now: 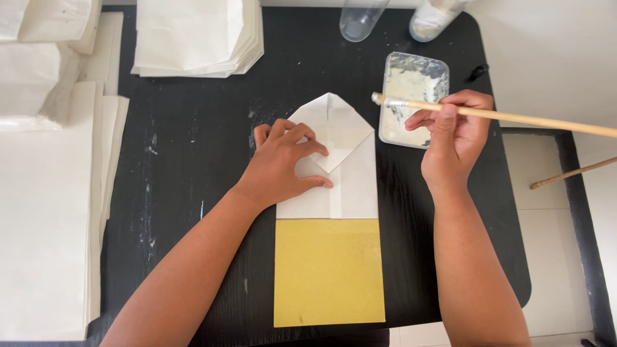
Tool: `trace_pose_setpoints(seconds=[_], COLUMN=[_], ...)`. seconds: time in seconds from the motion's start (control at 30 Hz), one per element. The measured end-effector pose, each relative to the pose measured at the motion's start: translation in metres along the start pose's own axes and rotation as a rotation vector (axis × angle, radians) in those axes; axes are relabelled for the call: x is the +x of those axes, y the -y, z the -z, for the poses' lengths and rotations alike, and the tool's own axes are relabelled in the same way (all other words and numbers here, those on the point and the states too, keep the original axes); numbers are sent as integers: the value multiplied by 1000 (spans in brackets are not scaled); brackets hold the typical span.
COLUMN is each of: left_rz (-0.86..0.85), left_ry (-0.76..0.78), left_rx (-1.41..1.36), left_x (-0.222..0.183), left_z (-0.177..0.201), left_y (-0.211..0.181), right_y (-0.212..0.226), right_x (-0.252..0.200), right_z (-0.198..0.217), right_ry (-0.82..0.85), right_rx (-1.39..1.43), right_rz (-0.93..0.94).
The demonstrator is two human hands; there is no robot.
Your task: Applying glue to paper sheets and folding them to assemble bags.
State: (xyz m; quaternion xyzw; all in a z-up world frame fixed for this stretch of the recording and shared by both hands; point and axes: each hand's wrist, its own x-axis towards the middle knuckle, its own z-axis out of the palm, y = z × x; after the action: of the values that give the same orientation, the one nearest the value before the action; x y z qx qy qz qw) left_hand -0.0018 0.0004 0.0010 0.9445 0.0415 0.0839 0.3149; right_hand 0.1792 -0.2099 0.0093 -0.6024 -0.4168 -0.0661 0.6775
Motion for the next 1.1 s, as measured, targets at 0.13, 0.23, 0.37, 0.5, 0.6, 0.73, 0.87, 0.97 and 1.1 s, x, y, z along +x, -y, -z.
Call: trace_pose_setpoints(seconds=[0.13,0.23,0.37,0.5,0.6,0.73,0.87,0.97,1.1], left_rz=[-14,-11,16,65,99,129,103,90,80], left_ry=[8,23,45,49,49,58,72,73,63], left_rx=[10,13,26,35,24,31,64,55,24], left_x=[-1,0,0,-1,2,3,4,2,2], left_z=[0,1,5,3,5,5,2,3,2], left_y=[0,-1,-4,-5,-9,-11,-7,-7,-7], right_y=[-6,-13,-22,-14,-31,-37,-48,-53,-71], right_x=[4,7,11,9,9,3,0,-4,-13], right_z=[17,24,30,28,36,43,49,48,61], right_ry=[-71,-111,-71,160,191,225,283,273,286], right_rx=[-75,-147,-478,-564,-469,-459,-554,-581,-668], right_rz=[49,84,166,-156,-53,-66,-105,-38,35])
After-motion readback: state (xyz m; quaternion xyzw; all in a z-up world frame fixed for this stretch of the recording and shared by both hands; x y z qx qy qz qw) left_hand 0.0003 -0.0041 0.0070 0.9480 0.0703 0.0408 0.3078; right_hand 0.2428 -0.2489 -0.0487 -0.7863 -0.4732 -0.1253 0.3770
